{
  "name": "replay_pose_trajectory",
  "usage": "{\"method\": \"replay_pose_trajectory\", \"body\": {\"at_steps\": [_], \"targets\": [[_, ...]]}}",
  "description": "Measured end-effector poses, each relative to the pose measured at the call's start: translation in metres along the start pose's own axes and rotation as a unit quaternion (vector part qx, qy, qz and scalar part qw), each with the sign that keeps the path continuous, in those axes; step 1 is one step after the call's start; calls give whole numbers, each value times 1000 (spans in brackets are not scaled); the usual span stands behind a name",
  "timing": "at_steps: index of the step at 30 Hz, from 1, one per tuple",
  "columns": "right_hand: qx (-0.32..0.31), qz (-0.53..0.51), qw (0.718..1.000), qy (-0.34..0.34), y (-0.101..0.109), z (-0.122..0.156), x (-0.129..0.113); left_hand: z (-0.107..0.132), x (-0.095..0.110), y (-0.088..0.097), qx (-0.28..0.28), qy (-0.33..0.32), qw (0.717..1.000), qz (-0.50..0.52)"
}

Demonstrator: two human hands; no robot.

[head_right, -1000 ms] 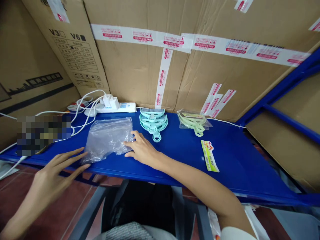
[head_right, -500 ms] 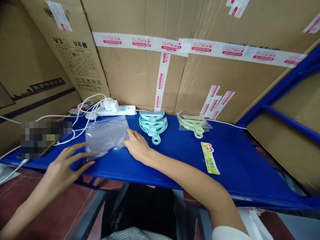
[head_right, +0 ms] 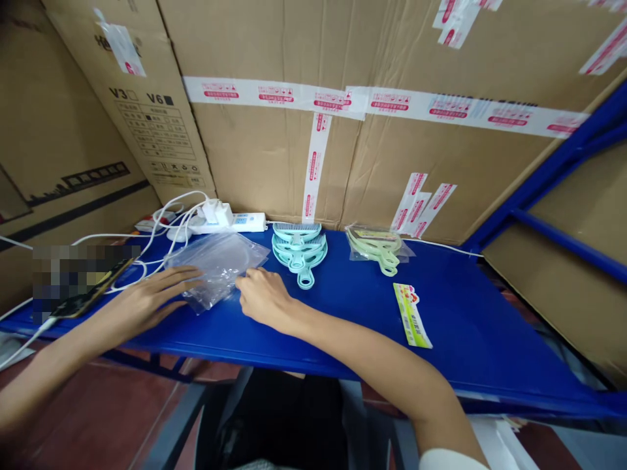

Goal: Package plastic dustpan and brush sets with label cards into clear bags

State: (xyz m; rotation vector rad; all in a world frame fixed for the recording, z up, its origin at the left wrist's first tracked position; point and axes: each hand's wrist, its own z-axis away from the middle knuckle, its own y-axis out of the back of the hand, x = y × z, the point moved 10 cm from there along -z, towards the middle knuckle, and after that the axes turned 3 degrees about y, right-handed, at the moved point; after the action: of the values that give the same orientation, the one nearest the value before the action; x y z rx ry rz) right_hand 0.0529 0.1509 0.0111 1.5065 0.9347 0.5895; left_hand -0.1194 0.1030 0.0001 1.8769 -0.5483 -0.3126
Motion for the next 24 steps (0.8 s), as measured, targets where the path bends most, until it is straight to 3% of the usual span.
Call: {"method": "replay_pose_trajectory", "body": {"at_steps": [4,8,11,15,20,24], "targets": [[81,-18,996,-18,30,7,14,-32,-7,-15,-25,-24,999,0],[170,0,984,-50,72,25,44,-60,20,-26,-60,-37,997,-13],[198,38,974,-102,91,34,74,-74,38,-27,-87,-42,994,-48],[193,74,969,-136,91,31,103,-91,55,-29,-137,-81,986,-50],[189,77,970,-135,84,26,117,-123,71,-46,-237,-121,964,-8],[189,76,969,-140,91,30,126,-135,68,-54,-285,-125,950,-17]]}}
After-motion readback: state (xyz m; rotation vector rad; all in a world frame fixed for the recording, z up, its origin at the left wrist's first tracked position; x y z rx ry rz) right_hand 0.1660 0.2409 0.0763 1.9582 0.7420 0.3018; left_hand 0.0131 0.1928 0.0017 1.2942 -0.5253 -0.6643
